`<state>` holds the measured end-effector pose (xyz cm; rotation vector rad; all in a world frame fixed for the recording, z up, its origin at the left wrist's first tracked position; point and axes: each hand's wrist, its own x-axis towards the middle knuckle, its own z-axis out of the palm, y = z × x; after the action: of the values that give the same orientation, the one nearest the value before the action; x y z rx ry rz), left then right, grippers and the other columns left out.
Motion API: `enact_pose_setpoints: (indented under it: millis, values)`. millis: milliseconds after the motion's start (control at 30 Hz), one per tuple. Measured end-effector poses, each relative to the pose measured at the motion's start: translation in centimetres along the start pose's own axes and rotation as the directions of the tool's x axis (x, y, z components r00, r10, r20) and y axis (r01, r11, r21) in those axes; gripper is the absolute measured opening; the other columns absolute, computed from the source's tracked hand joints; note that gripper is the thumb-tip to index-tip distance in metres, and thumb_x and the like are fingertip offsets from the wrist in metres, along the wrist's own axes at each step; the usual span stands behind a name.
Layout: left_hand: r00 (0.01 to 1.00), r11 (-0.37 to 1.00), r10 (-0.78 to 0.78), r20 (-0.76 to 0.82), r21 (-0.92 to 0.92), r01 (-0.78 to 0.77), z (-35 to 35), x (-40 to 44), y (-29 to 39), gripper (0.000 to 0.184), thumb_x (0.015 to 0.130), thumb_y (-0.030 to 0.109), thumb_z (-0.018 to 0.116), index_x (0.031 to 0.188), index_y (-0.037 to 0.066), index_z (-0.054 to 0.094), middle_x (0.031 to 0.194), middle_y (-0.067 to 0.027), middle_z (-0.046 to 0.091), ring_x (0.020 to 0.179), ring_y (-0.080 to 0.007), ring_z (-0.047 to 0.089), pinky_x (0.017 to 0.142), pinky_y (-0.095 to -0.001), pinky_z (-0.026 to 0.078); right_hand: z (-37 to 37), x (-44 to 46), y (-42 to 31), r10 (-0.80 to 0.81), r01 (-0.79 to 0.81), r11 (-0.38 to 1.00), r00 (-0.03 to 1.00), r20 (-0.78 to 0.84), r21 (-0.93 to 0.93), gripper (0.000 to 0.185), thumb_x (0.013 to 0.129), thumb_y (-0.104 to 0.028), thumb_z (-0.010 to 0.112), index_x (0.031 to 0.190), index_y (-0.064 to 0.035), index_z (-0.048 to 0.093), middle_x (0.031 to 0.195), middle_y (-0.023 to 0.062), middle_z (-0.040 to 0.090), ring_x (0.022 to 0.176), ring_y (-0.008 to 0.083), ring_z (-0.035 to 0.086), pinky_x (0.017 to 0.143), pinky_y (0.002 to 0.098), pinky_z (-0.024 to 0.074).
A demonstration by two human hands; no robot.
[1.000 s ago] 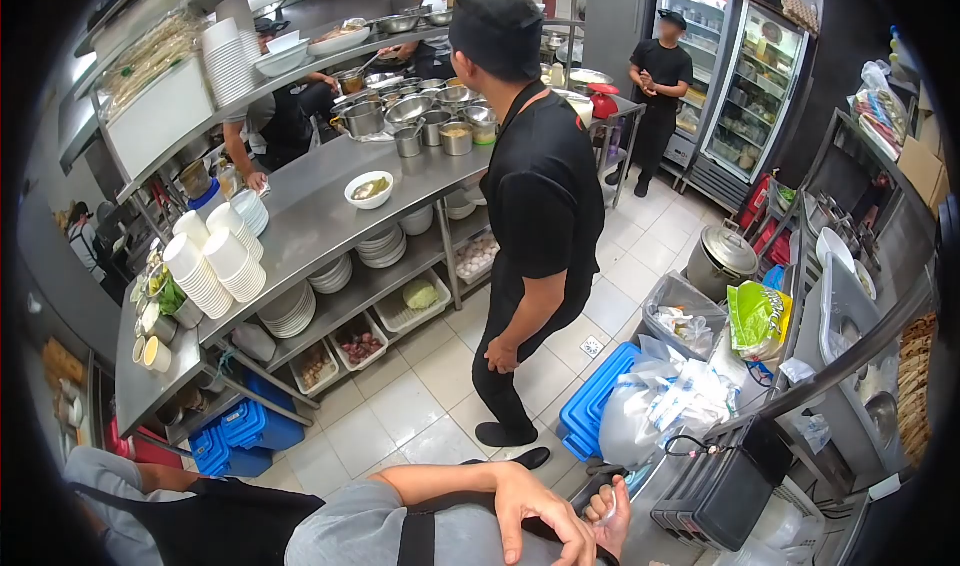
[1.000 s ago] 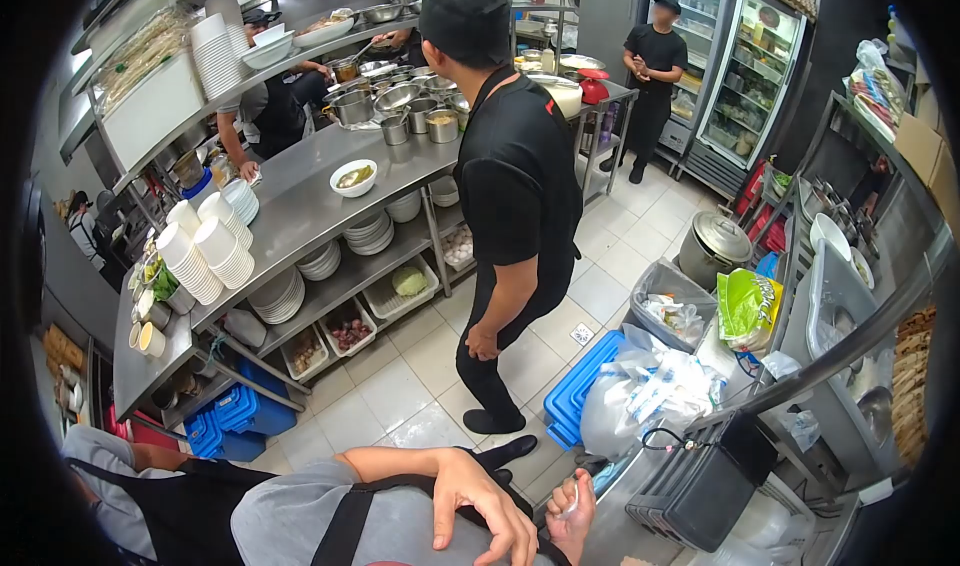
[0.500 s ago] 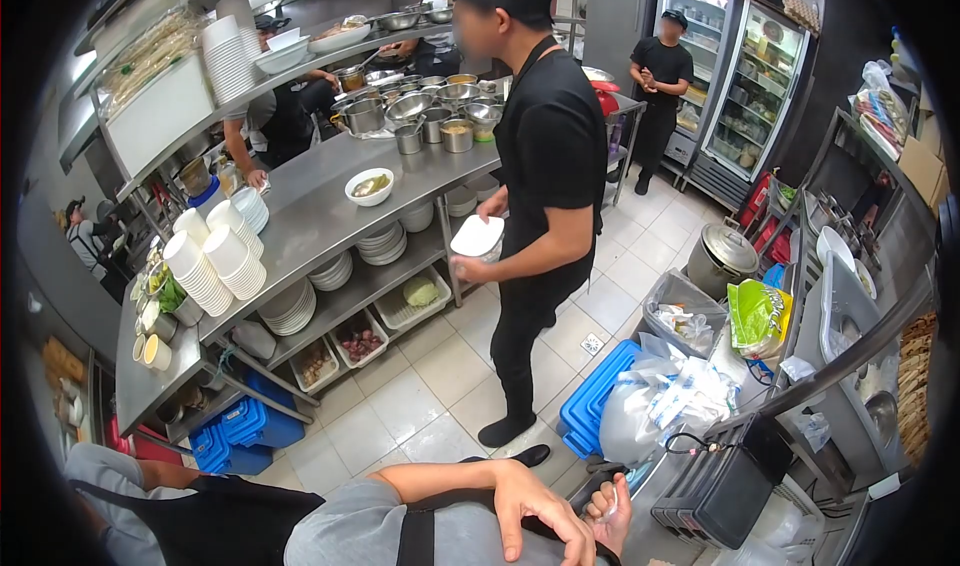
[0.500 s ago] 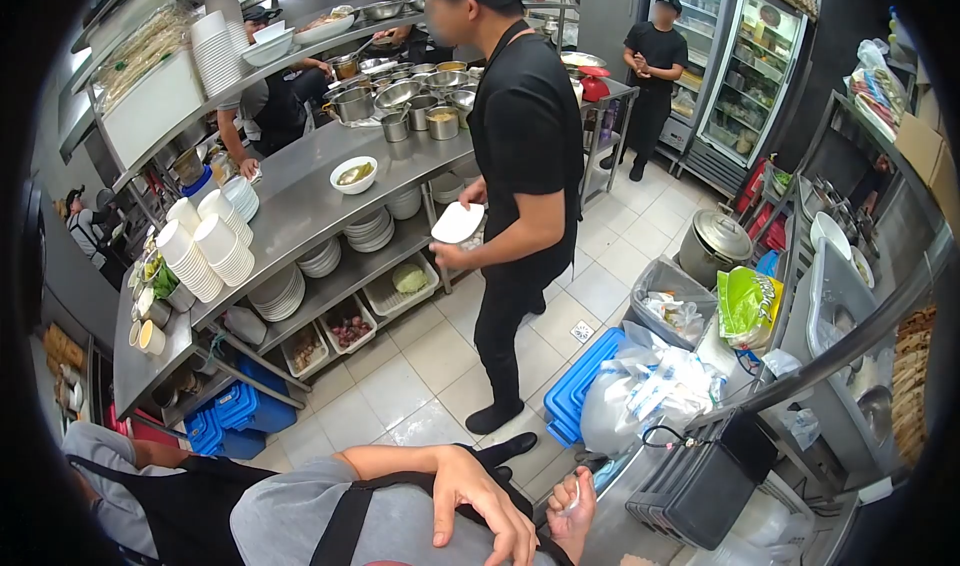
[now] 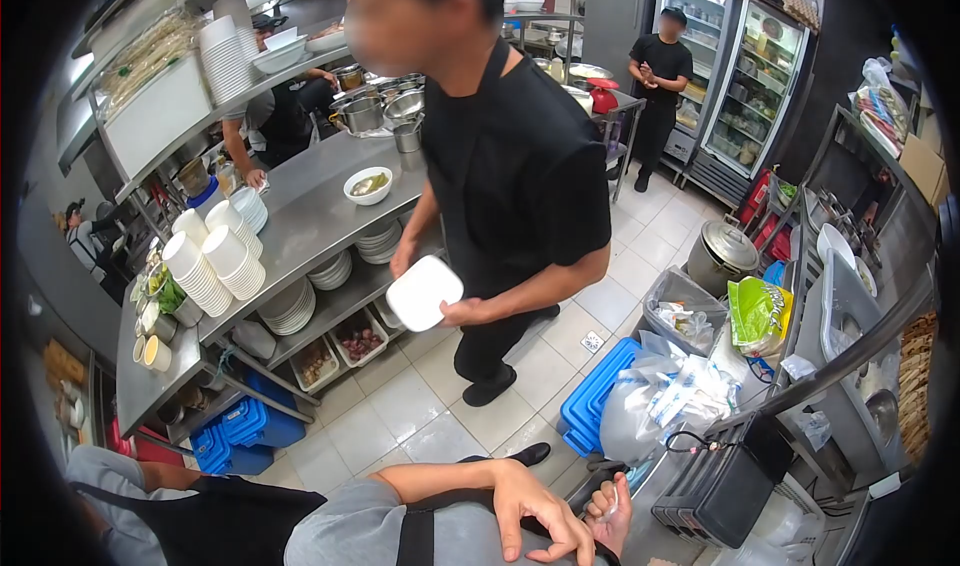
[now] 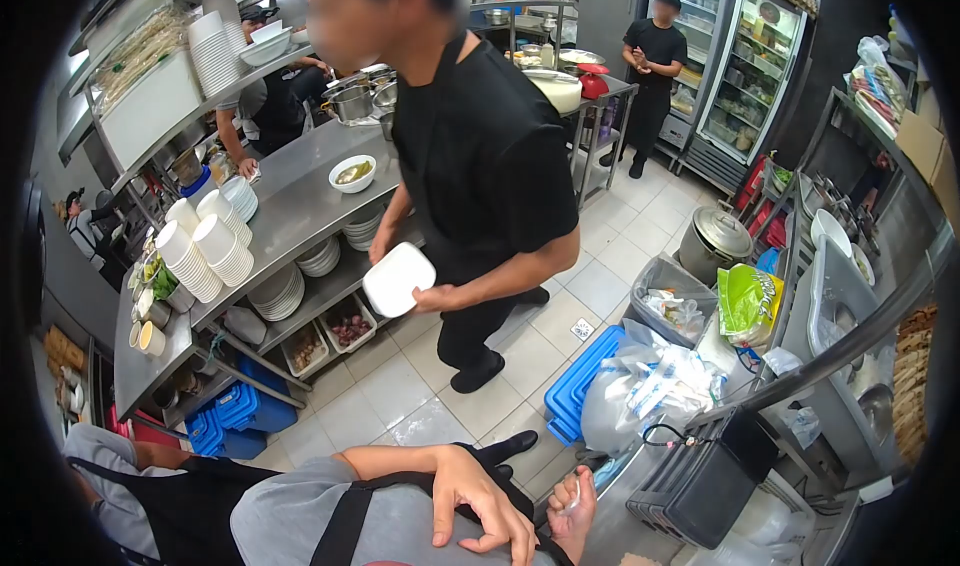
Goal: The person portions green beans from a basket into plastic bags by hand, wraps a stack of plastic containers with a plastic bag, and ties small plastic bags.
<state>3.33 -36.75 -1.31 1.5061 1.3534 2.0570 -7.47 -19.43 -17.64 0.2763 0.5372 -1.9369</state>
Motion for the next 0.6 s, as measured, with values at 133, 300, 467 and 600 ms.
enact_pose_setpoints:
  millis: [133, 300, 467, 600]
  values:
    - [1.000, 1.000, -0.009, 0.030, 0.003, 0.009, -0.2, -0.1, -0.3, 0.047, 0.080, 0.050, 0.062, 0.079, 0.004, 0.050, 0.123, -0.0231, 0.043, 0.116, -0.0411, 0.037, 0.095, -0.0532, 0.026, 0.2, -0.1, -0.1, 0.006, -0.006, 1.000, 1.000, -0.001, 0.013, 0.016, 0.096, -0.025, 0.043, 0.100, -0.0102, 0.050, 0.056, -0.0009, 0.034, 0.041, 0.0067, 0.026, 0.035, 0.0210, 0.0221]
    - [0.987, 0.987, -0.153, 0.051, -0.051, 0.155, 0.0, -0.2, -0.1, 0.077, 0.074, 0.065, 0.058, 0.108, -0.004, 0.049, 0.129, -0.0253, 0.038, 0.123, -0.0429, 0.031, 0.102, -0.0556, 0.014, -0.3, -0.1, -0.1, 0.015, -0.015, 0.999, 1.000, 0.011, 0.048, 0.018, 0.096, -0.025, 0.042, 0.101, -0.0098, 0.050, 0.057, -0.0002, 0.034, 0.041, 0.0072, 0.026, 0.036, 0.0215, 0.0220]
    - [0.980, 0.993, -0.087, 0.180, 0.100, 0.070, -0.4, 0.1, -0.2, 0.082, 0.074, 0.063, 0.058, 0.118, -0.005, 0.042, 0.133, -0.0247, 0.033, 0.126, -0.0411, 0.027, 0.103, -0.0550, 0.013, -0.5, 0.0, 0.0, 0.029, -0.031, 0.995, 0.999, 0.029, 0.092, 0.018, 0.097, -0.024, 0.041, 0.101, -0.0095, 0.050, 0.057, 0.0001, 0.035, 0.041, 0.0077, 0.026, 0.036, 0.0221, 0.0223]
    - [0.974, 0.991, -0.077, 0.214, 0.122, 0.051, -0.5, 0.1, -1.0, 0.084, 0.073, 0.065, 0.057, 0.118, -0.005, 0.042, 0.133, -0.0250, 0.033, 0.126, -0.0414, 0.027, 0.103, -0.0551, 0.012, -0.4, 0.0, -0.1, 0.028, -0.033, 0.994, 0.998, 0.050, 0.102, 0.018, 0.097, -0.024, 0.041, 0.101, -0.0096, 0.050, 0.057, 0.0000, 0.034, 0.041, 0.0077, 0.026, 0.036, 0.0222, 0.0227]
